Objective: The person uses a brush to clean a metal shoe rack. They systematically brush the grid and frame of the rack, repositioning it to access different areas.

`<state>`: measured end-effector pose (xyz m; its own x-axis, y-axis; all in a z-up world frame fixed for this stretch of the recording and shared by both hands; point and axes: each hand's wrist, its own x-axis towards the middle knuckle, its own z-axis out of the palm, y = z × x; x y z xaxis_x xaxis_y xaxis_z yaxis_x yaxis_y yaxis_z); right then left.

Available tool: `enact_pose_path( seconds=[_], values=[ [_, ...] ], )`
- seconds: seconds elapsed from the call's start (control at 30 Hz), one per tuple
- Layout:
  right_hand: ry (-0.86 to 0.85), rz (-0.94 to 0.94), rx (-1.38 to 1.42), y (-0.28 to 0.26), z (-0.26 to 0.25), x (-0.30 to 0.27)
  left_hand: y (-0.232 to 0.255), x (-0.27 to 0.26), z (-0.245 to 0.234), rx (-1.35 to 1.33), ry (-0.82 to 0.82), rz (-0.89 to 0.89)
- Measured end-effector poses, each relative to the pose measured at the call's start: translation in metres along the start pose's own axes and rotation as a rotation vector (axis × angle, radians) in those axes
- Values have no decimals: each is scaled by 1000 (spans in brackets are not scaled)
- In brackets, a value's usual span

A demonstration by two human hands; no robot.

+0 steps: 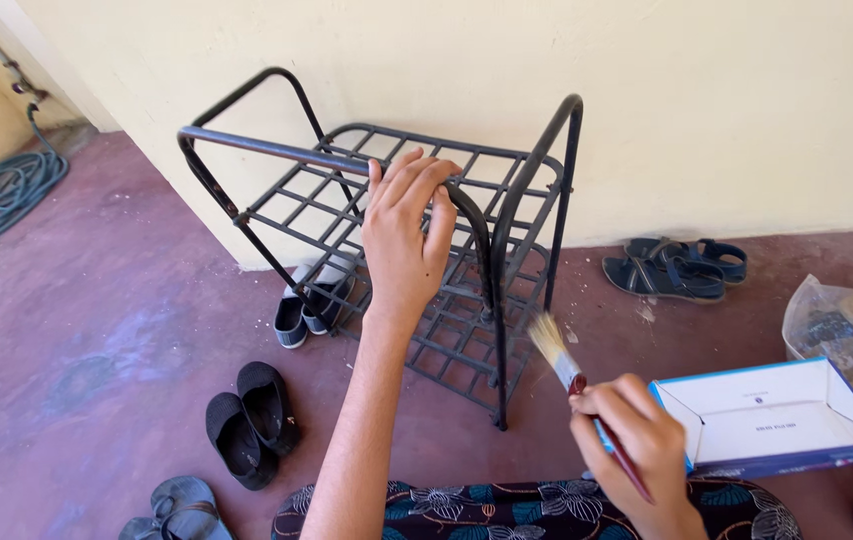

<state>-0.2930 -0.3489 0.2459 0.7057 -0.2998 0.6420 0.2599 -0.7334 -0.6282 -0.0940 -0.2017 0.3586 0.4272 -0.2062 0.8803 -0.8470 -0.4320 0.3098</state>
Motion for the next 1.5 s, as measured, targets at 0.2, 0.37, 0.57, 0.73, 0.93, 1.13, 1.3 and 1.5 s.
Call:
enact_pose_path(
  seconds=[0.2, 0.37, 0.57, 0.73, 0.93, 1.13, 1.3, 1.5],
  values=[
    [85, -267, 78, 19, 13, -16, -3, -3, 6, 37, 28, 9],
    [-106, 156, 135, 43, 32, -14, -4, -4, 6, 7, 67, 0],
    [68, -106, 106, 49, 18, -30, -1, -10, 26, 50, 186, -16],
    [139, -137, 29, 41, 26, -14, -1, -8, 28, 85, 217, -1],
    [142, 160, 759, 94, 29, 26, -3, -9, 31, 80, 231, 20],
    [157, 118, 772, 147, 25, 66, -1, -7, 34, 83, 246, 30],
    [-49, 60, 772, 146, 27, 87, -7, -7, 44, 109, 280, 29],
    [39, 52, 626, 157, 14, 98, -12, -4, 55, 136, 322, 40]
  ],
)
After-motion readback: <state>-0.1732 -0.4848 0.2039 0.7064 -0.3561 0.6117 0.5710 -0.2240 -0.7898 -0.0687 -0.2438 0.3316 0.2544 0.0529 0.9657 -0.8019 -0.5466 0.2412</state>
